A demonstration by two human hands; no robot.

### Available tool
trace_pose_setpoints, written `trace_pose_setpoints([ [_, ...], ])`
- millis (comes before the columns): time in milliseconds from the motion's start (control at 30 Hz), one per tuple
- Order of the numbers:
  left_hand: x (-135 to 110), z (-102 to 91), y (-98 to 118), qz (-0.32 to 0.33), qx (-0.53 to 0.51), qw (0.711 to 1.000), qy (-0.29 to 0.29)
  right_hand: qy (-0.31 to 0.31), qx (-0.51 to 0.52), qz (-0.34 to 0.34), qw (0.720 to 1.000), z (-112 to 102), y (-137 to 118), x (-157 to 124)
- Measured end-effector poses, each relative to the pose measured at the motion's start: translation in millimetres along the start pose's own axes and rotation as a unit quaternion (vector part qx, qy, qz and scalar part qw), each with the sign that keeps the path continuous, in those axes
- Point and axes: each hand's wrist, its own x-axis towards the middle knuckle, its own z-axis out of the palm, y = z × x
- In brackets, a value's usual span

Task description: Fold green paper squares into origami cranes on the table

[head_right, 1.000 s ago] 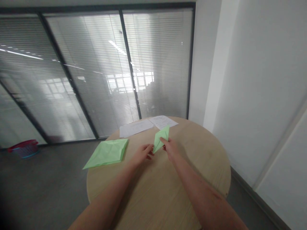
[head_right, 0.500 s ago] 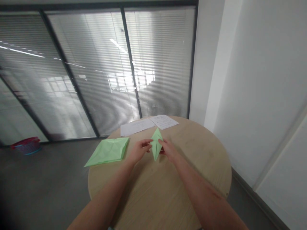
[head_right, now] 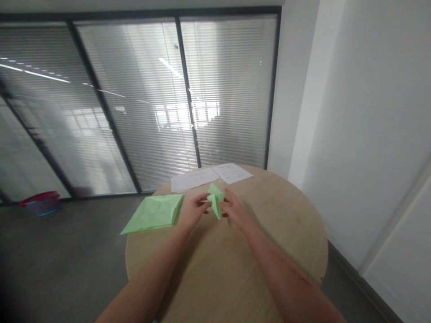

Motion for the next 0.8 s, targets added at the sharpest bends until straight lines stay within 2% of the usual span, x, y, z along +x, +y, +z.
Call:
trace_pose_setpoints([
  [167, -3.8, 2.7, 2.2, 0.007, -0.015, 1.000, -0.012, 0.016, -0.009, -0.013, 1.000, 3.7, 0.1, 0.3],
  [400, -4.7, 3.8, 0.1, 0.008, -0.035, 0.999, -0.012, -0.017, -0.005, -0.024, 1.000, 2.5, -3.2, -1.0],
  [800, -4.9, 1.8, -3.9, 0.014, -0.035, 0.999, -0.025, -0.031, -0.002, -0.036, 0.999, 3.5, -2.1, -0.1],
])
